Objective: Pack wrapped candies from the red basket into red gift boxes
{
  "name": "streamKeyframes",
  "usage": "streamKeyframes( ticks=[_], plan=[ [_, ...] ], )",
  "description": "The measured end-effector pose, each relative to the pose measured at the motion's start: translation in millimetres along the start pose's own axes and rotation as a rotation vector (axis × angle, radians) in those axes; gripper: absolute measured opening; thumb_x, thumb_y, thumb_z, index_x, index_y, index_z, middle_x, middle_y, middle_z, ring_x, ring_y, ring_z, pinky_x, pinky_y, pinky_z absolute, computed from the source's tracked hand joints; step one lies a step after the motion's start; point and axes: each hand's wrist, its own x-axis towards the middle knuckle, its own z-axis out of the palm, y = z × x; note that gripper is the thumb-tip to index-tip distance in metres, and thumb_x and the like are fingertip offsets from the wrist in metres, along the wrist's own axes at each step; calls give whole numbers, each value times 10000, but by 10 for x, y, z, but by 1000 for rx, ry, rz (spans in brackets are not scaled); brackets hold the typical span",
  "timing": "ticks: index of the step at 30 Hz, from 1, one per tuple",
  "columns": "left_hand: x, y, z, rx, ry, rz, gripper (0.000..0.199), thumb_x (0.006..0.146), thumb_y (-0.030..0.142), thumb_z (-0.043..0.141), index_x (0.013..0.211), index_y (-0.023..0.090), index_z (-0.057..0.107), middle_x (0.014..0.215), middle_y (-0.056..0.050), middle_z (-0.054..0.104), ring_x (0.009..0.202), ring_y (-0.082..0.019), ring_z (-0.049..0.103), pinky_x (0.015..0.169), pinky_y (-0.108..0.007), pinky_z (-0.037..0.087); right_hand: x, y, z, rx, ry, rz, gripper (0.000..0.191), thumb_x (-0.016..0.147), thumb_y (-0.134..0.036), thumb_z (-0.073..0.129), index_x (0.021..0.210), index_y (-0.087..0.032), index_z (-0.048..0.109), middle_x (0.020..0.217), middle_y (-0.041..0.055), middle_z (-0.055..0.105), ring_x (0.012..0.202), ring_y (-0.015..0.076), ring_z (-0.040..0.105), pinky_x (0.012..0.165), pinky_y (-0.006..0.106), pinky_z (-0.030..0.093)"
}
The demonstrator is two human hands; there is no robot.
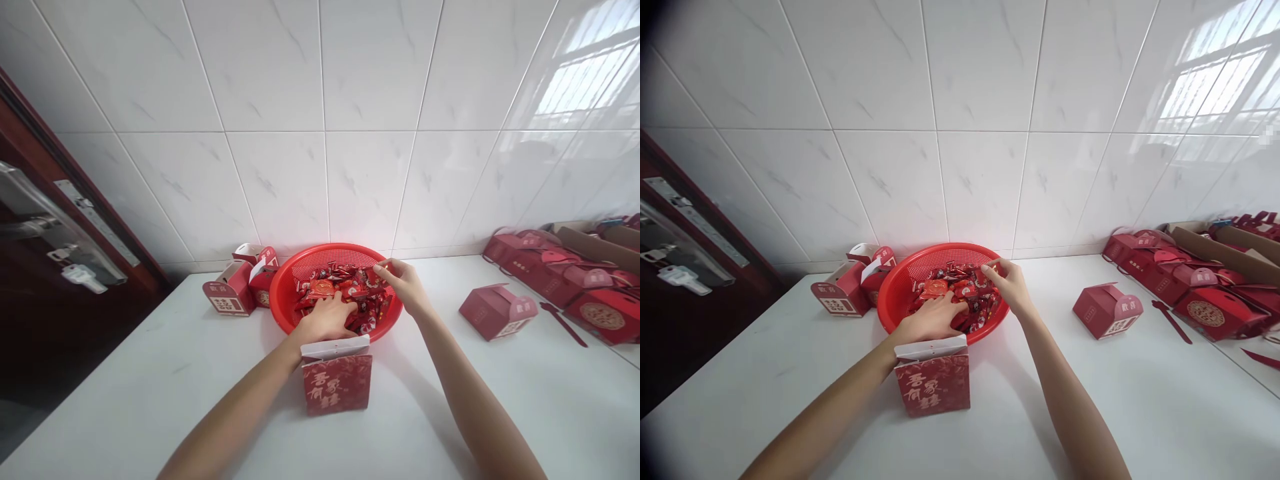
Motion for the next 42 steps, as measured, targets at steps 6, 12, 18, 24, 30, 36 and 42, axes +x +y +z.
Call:
streamKeyframes(
  ticks=[6,12,18,24,30,36,42],
  plan=[
    [12,85,-24,128,54,52,277,898,363,626,1071,158,695,1334,-216,530,1221,-401,563,1008,-497,452,2,-4,-2,9,-1,-6,493,732,-685,734,800,-199,688,655,32,684,664,211,660,605,320,551],
    [47,59,-13,139,139,118,237,925,230,527,1001,165,742,1292,-201,591,1273,-408,514,1020,-529,428,7,12,1,18,-5,-6,491,728,-672,743,813,-191,693,660,30,677,668,207,656,599,312,542],
    [152,-36,55,24,243,100,235,884,159,515,841,169,745,1076,-177,687,1092,-381,630,904,-482,490,12,20,-1,42,-3,8,488,711,-671,763,790,-196,689,662,31,681,667,205,653,607,312,543],
    [222,-211,8,-269,436,67,226,885,164,500,864,176,725,1009,-154,752,985,-338,697,864,-439,519,0,-3,-8,94,-14,34,485,701,-669,775,806,-203,694,661,25,673,669,210,658,629,343,577],
    [187,-334,-10,-781,510,152,170,860,289,541,848,178,669,910,-86,771,817,-247,757,760,-336,583,-18,-43,26,161,-34,66,490,686,-657,796,802,-191,696,745,46,726,699,210,690,633,333,596],
    [155,-333,53,-1138,589,120,255,754,425,680,826,181,671,822,-25,708,649,-196,695,706,-327,548,-45,-65,82,186,-67,90,484,682,-648,806,799,-192,692,747,44,731,689,208,699,603,323,606],
    [158,-323,96,-1131,579,150,286,784,426,655,885,167,724,855,-32,727,648,-165,648,709,-298,524,-60,-50,111,170,-90,105,477,703,-645,794,814,-192,693,731,39,727,626,189,681,593,323,599]
  ],
)
